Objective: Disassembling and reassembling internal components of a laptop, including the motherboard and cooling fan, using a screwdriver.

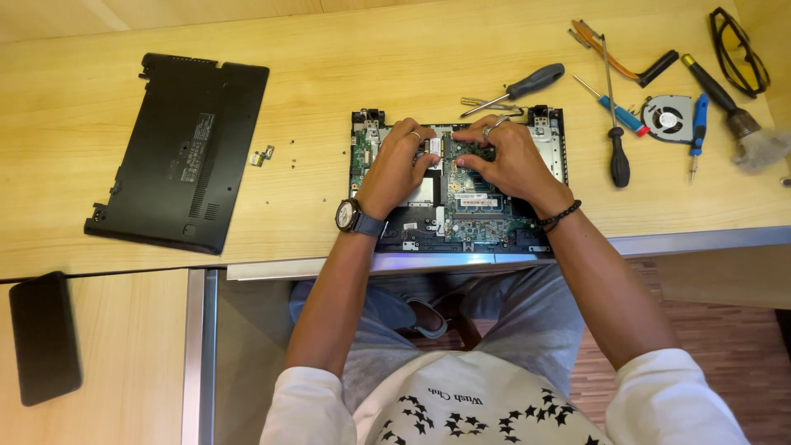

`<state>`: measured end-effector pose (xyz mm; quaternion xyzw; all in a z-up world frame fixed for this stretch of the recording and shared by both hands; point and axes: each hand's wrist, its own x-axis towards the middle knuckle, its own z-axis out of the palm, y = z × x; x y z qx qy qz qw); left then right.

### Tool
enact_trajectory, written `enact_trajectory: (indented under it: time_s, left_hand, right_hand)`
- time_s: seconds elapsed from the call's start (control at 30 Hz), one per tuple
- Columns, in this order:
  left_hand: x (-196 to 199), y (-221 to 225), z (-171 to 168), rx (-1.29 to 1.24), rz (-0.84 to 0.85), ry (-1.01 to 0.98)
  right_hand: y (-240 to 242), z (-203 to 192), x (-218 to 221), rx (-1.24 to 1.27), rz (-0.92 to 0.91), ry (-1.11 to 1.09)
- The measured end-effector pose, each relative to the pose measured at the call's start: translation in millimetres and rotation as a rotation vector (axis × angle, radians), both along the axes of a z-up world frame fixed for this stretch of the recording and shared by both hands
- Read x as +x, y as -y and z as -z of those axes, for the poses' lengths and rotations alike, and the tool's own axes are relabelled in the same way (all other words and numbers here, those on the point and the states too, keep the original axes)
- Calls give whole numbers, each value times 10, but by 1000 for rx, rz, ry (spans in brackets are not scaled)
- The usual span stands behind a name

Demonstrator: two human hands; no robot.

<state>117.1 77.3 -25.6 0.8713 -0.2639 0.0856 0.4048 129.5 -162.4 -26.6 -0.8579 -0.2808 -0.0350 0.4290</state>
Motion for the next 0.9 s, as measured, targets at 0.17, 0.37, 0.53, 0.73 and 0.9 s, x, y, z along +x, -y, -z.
enact_trajectory:
  time_s: [0.17,0.37,0.53,0.73,0.9]
  left_hand:
    - [-6,-2,-16,-22,6,4]
    - [8,12,26,-44,-11,0]
    - [95,6,118,-51,-28,2]
    - [216,7,194,-100,-5,-4]
    - [-19,-7,-339,-117,2,-57]
  right_hand:
    - [-11,0,-4,10,3,-7]
    - [-21,-38,-20,-3,11,-19]
    - [-20,-27,2,-10,13,-29]
    - [-16,-90,23,-1,-16,-104]
    - [-5,-234,-36,-14,-49,-60]
